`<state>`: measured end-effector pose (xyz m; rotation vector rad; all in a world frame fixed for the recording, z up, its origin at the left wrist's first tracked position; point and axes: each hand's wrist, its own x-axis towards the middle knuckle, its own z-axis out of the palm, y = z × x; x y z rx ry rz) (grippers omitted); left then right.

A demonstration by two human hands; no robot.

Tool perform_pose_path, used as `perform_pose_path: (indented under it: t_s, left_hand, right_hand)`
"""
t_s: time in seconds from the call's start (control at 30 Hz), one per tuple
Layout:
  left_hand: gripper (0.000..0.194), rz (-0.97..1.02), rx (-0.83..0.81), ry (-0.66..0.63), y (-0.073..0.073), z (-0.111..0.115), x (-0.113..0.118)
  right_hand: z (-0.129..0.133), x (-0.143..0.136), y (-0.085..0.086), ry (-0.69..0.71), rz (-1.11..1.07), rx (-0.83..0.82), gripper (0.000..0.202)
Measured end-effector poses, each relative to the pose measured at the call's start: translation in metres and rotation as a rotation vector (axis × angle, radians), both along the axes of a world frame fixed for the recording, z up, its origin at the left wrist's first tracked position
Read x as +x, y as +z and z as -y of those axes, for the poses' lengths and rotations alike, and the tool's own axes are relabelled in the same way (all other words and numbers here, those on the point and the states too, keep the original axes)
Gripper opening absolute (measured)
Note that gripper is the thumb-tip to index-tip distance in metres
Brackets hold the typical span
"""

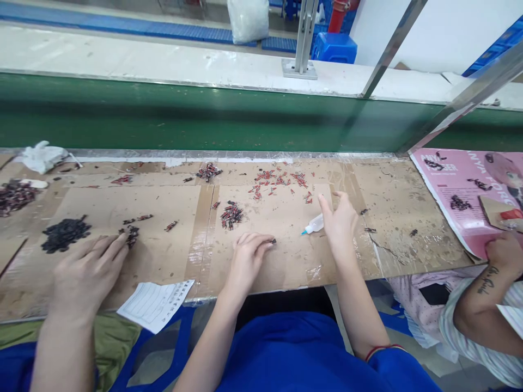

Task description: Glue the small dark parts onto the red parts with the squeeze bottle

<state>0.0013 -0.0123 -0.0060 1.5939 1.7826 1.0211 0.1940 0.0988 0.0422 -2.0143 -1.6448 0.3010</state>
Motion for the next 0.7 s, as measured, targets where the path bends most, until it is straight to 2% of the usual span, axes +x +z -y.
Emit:
perform_pose_path:
  t_s: [0.1, 0.2, 0.3, 0.4, 0.5, 0.63, 0.7]
  left_hand:
    - [0.015, 0.122, 0.032, -0.001, 0.003, 0.003, -0.005]
    - [0.015, 0.224, 0.040, 0.015, 0.008, 0.005, -0.008]
    - [0.015, 0.285, 0.036, 0.066, 0.011, 0.006, -0.009]
    - [0.018, 0.351, 0.009, 0.140, 0.014, 0.006, -0.008]
    - [0.022, 0.399, 0.000, 0.201, 0.016, 0.005, -0.006]
    - [0.022, 0.389, 0.014, 0.257, 0.018, 0.003, -0.004]
    - [0.021, 0.382, 0.010, 0.266, 0.018, 0.003, -0.002]
  right_hand:
    - [-0.025, -0.028, -0.006, 0.190, 0.028, -0.073, 0.032]
    - [-0.047, -0.051, -0.021, 0.279, 0.124, -0.137, 0.022]
    - [-0.060, -0.061, -0.033, 0.326, 0.187, -0.140, 0.014]
    - [-0.062, -0.060, -0.031, 0.386, 0.143, -0.127, 0.014]
    - [-0.044, -0.055, -0.018, 0.497, -0.072, -0.112, 0.013]
    - [0.005, -0.048, -0.001, 0.685, -0.439, -0.140, 0.014]
    - [0.029, -0.046, 0.001, 0.682, -0.557, -0.155, 0.016]
